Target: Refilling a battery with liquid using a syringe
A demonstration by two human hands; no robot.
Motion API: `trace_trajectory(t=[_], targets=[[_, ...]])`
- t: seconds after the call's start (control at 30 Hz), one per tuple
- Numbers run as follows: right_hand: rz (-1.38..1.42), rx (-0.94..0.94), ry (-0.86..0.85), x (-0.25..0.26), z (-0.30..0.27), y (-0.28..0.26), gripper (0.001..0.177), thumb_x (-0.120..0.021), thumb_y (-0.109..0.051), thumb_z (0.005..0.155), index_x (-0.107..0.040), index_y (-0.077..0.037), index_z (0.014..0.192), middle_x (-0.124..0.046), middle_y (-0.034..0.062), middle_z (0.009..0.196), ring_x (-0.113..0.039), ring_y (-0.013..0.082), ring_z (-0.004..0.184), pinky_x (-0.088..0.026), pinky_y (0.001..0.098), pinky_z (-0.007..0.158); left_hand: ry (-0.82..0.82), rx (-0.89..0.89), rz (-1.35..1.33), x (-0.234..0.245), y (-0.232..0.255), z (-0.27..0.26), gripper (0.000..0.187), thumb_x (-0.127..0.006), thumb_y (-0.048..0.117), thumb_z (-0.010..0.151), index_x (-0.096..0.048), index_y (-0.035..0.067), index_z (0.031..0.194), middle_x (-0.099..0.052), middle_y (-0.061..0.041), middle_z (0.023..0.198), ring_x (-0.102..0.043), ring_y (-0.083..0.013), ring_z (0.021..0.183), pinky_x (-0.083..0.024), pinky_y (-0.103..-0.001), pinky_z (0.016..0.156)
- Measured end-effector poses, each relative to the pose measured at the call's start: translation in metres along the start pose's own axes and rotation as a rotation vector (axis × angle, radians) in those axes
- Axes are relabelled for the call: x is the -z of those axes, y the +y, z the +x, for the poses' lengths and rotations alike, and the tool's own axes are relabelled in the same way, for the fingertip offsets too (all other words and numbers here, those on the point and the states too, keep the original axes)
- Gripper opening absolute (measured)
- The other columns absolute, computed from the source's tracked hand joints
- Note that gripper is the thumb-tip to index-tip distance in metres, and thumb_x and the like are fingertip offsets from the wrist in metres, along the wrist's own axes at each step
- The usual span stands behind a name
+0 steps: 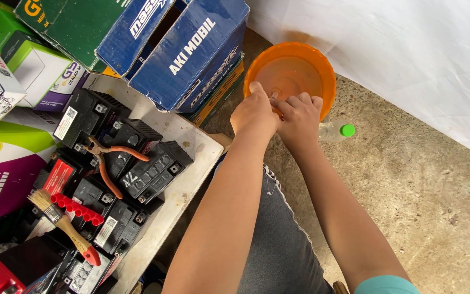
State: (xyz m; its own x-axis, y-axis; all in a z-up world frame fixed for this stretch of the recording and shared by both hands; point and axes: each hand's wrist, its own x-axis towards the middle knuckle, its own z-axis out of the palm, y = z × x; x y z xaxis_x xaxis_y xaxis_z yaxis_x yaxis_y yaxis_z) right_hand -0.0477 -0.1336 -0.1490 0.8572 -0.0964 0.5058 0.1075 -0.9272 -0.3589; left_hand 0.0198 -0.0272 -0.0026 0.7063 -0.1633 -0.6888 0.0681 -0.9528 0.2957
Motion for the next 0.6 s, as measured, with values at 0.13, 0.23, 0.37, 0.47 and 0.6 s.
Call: trace_trajectory(t=[0.13,0.23,0.37,0.47,0.6], targets=[[-0.007,-0.008,0.004,-0.004,-0.002,0.003,0.016,-0.066,-0.019,0.084,-0.077,-0.027,0.093,-0.051,-0.0027,0.07,-0.051,0.017,0.078,-0.034,0.0321,0.087,0.005,-0.005,-0.021,0.001,0.0,-0.004,0.043,-0.058,0.026,0.1,-0.035,0.006,0.131,-0.071,-0.014,0.116,-0.071,-0.0379,0.115,-0.058,-0.056,0.092],[0.002,-0.009,0.012,-0.006,-0.002,0.006,0.011,-0.068,-0.022,0.085,-0.076,-0.026,0.092,-0.051,-0.0023,0.07,-0.051,0.0173,0.077,-0.034,0.0334,0.086,-0.004,-0.015,-0.018,0.003,0.002,-0.007,0.044,-0.06,0.026,0.099,-0.036,0.005,0.13,-0.07,-0.017,0.117,-0.07,-0.0395,0.115,-0.058,-0.055,0.093],[0.005,0.002,0.023,-0.006,-0.002,0.008,0.01,-0.071,-0.024,0.085,-0.077,-0.028,0.092,-0.051,-0.0024,0.069,-0.051,0.0178,0.075,-0.035,0.0343,0.085,0.007,-0.009,-0.032,0.0,0.0,-0.005,0.043,-0.054,0.028,0.099,-0.037,0.004,0.131,-0.071,-0.018,0.115,-0.071,-0.0403,0.114,-0.058,-0.057,0.091],[0.001,0.001,0.027,-0.003,-0.001,0.006,0.007,-0.072,-0.024,0.088,-0.077,-0.027,0.092,-0.051,-0.003,0.068,-0.051,0.0175,0.075,-0.036,0.0341,0.085,0.014,-0.017,-0.038,-0.005,-0.004,0.0,0.043,-0.053,0.028,0.098,-0.037,0.004,0.13,-0.071,-0.018,0.114,-0.071,-0.0405,0.113,-0.058,-0.057,0.09],[0.003,-0.002,0.021,-0.001,0.001,0.007,0.004,-0.074,-0.027,0.09,-0.077,-0.027,0.092,-0.051,-0.0025,0.068,-0.051,0.0185,0.074,-0.036,0.0348,0.084,0.031,-0.039,-0.051,-0.009,-0.008,0.006,0.043,-0.048,0.03,0.1,-0.037,0.003,0.131,-0.072,-0.017,0.112,-0.072,-0.0397,0.111,-0.059,-0.057,0.089]])
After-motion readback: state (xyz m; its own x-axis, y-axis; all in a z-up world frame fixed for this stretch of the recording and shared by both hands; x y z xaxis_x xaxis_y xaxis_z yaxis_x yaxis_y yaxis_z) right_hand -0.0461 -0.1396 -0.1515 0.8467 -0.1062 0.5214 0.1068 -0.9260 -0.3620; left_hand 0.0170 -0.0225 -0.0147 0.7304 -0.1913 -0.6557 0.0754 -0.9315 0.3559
